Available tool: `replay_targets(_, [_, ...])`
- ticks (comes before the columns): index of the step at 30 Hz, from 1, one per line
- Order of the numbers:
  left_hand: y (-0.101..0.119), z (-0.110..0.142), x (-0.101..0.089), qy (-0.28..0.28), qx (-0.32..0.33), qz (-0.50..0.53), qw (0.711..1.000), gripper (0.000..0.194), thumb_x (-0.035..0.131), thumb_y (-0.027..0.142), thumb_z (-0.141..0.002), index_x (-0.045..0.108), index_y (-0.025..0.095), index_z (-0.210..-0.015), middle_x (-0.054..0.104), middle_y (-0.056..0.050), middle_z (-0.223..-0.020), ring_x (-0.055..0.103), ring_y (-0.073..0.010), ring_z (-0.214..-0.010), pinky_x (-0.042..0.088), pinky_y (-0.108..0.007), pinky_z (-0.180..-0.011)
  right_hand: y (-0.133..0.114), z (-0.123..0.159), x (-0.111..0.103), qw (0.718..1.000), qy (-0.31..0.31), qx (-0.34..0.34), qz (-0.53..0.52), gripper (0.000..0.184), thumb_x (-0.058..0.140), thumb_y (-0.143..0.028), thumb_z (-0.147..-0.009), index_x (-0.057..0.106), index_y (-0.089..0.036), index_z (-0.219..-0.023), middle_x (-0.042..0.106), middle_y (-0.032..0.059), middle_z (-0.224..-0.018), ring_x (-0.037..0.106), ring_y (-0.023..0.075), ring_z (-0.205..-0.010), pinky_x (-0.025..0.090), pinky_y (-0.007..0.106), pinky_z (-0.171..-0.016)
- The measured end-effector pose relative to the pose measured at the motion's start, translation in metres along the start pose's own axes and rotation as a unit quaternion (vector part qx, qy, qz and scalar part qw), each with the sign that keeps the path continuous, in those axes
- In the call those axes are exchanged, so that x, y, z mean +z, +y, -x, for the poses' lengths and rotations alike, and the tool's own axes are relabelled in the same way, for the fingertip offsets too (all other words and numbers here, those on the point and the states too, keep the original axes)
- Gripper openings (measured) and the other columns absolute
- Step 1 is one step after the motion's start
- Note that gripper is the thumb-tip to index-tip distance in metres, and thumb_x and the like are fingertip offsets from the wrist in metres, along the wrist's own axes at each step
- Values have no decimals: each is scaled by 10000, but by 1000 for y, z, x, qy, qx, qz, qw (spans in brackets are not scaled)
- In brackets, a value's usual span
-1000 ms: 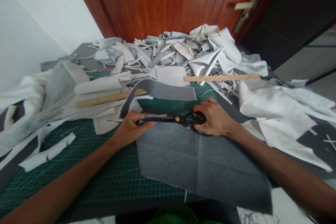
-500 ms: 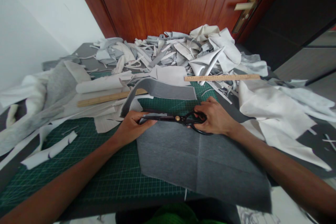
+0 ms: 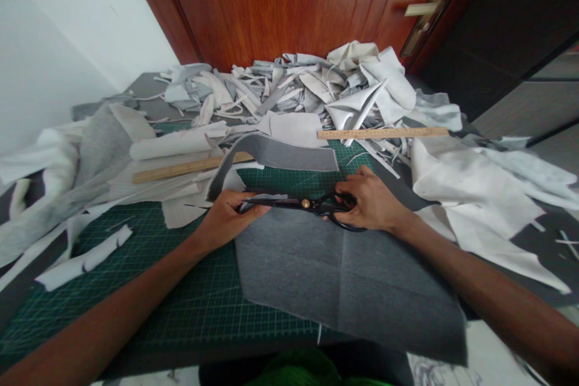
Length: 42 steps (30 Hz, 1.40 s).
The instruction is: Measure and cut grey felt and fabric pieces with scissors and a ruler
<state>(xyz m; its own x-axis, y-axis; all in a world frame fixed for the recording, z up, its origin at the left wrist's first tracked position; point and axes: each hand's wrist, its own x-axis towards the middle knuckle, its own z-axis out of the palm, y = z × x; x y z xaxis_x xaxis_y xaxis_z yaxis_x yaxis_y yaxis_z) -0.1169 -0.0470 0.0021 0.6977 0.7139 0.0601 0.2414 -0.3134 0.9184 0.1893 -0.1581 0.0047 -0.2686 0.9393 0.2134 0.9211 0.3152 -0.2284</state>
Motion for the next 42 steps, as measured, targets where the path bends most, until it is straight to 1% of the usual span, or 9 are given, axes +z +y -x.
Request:
replay_targets(7, [-1, 1, -1, -7, -16, -9, 1000, 288, 702, 425, -853, 780, 155, -787, 634, 17, -587, 513, -108, -481, 348, -190, -415, 1, 1, -1, 1000, 16, 1, 11, 339, 681, -530, -827, 575, -234, -699, 580, 7, -651, 508, 192, -649, 335, 384, -809])
replay_targets(9, [-2, 1, -1, -11, -21, -8, 1000, 294, 703, 430, -852, 780, 152, -794, 642, 16, -596, 519, -107, -487, 362, -188, -422, 0, 1, -1, 1000, 19, 0, 11, 343, 688, -533, -818, 574, -234, -693, 570, 5, -643, 499, 189, -639, 335, 385, -805])
replay_targets(13, [-3, 1, 0, -9, -24, -5, 1000, 293, 706, 424, -845, 764, 151, -754, 658, 12, -615, 539, -108, -514, 382, -182, -436, -1, 1, -2, 1000, 15, 5, 7, 339, 692, -527, -816, 576, -235, -689, 567, 4, -641, 487, 187, -634, 336, 383, -804])
replay_targets(16, [-2, 1, 0, -4, -19, -4, 1000, 271, 707, 407, -846, 769, 154, -770, 670, 13, -639, 554, -109, -542, 396, -177, -450, -1, 1, -2, 1000, 18, 2, 7, 346, 691, -531, -820, 576, -234, -684, 562, 1, -635, 477, 183, -627, 330, 383, -799])
replay_targets(20, [-1, 1, 1, -3, -4, -5, 1000, 271, 698, 394, -852, 755, 158, -730, 627, 28, -597, 508, -93, -518, 366, -169, -432, 0, 2, -1, 1000, 23, -1, 16, 347, 698, -525, -818, 577, -233, -674, 552, -2, -624, 470, 182, -620, 326, 387, -802])
replay_targets(28, [1, 2, 0, -6, -7, -16, 1000, 297, 690, 398, -860, 727, 157, -692, 579, 36, -558, 463, -85, -483, 329, -169, -410, 1, 2, -3, 999, 21, 2, 36, 378, 691, -561, -825, 598, -238, -651, 552, 7, -619, 445, 191, -629, 329, 384, -787])
replay_targets(32, [3, 2, 0, -12, -13, -15, 1000, 331, 682, 406, -866, 696, 162, -642, 590, 26, -561, 480, -94, -493, 338, -175, -409, 0, 2, -3, 999, 25, 2, 41, 382, 686, -557, -829, 603, -235, -641, 547, 5, -605, 424, 183, -617, 318, 382, -776])
replay_targets(36, [1, 2, 0, -10, -12, -26, 1000, 340, 685, 430, -869, 703, 162, -660, 598, 19, -568, 489, -101, -498, 335, -185, -409, 2, 2, -3, 999, 23, -3, 41, 348, 700, -514, -814, 603, -231, -636, 546, 1, -595, 432, 177, -611, 310, 383, -783])
replay_targets(42, [-2, 3, 0, -23, -32, -30, 999, 506, 686, 512, -876, 565, 161, -532, 484, 34, -480, 412, -79, -441, 285, -181, -394, 4, 3, -5, 999, 23, -3, 44, 371, 705, -494, -817, 575, -237, -582, 554, 6, -582, 410, 179, -610, 312, 379, -764])
